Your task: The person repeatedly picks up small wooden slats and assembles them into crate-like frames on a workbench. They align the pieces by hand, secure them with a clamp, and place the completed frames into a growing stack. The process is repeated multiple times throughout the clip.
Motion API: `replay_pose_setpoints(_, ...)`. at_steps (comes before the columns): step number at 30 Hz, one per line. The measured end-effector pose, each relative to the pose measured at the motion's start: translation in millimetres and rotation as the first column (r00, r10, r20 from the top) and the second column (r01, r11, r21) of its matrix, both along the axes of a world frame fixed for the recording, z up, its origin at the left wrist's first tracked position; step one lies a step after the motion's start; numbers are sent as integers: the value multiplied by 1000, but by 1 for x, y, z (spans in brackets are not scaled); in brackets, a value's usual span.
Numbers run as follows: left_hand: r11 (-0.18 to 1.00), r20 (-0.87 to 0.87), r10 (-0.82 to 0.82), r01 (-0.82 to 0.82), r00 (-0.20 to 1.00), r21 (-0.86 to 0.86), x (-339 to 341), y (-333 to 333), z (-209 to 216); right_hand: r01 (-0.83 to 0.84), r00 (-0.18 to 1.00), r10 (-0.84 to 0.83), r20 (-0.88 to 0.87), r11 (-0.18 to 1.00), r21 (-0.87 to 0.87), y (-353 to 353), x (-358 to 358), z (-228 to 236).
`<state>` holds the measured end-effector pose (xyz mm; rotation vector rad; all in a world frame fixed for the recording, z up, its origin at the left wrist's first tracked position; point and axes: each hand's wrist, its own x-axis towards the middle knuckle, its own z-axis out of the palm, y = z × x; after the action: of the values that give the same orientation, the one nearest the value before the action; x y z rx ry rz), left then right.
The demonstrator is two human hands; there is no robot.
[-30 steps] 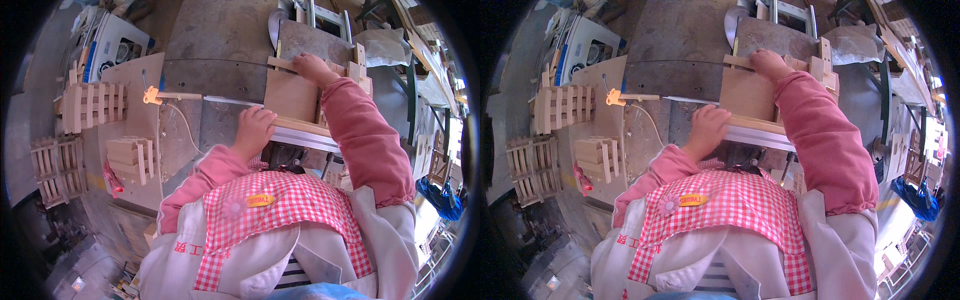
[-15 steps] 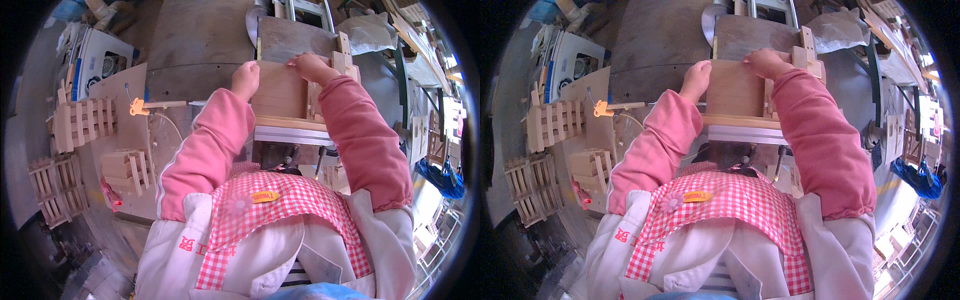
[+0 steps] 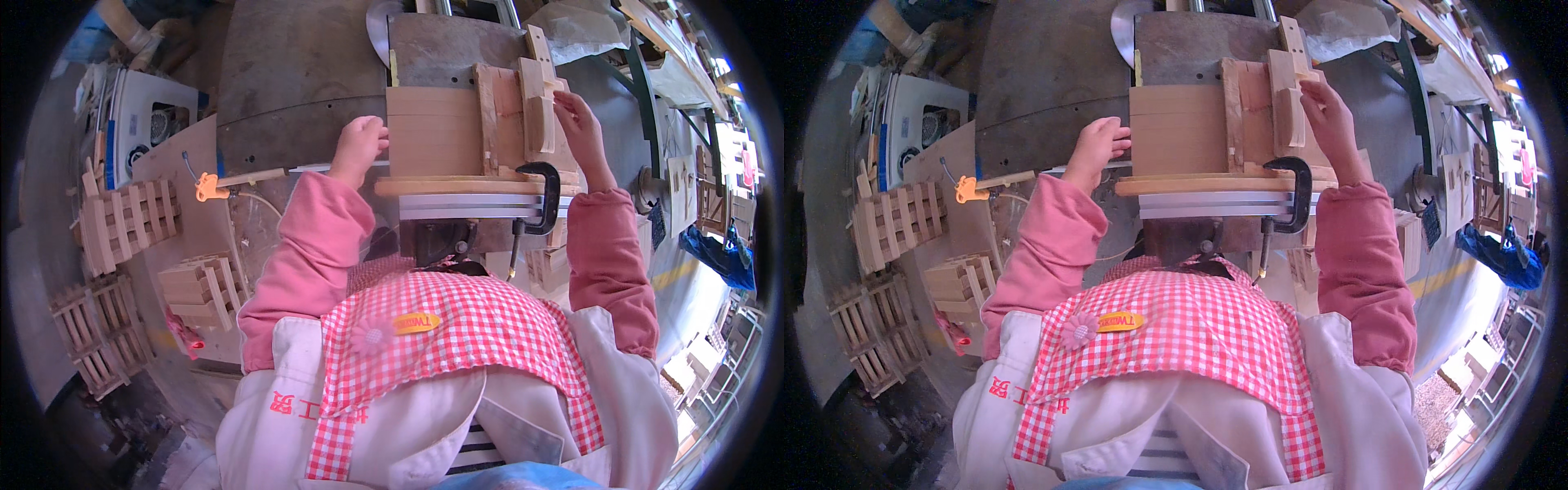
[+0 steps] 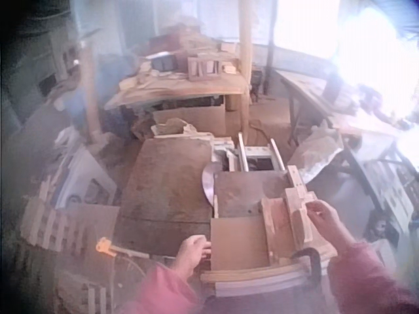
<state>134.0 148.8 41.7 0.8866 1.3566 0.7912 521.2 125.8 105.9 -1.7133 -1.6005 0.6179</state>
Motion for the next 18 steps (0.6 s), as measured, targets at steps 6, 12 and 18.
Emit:
replay_pose_setpoints(6,981,-250,-42,87,967,171,-3,32,-14,94,995,-94,-33,995,9,-27,16,-20)
replay_pose_setpoints(12,966,-357,-101,177,929,188,11,41,-21,95,994,-94,-51,995,23,-32,20,-22)
replay_pose_setpoints(18,929,-471,77,108,879,354,22,52,-20,120,991,-118,71,992,-31,-24,18,-21)
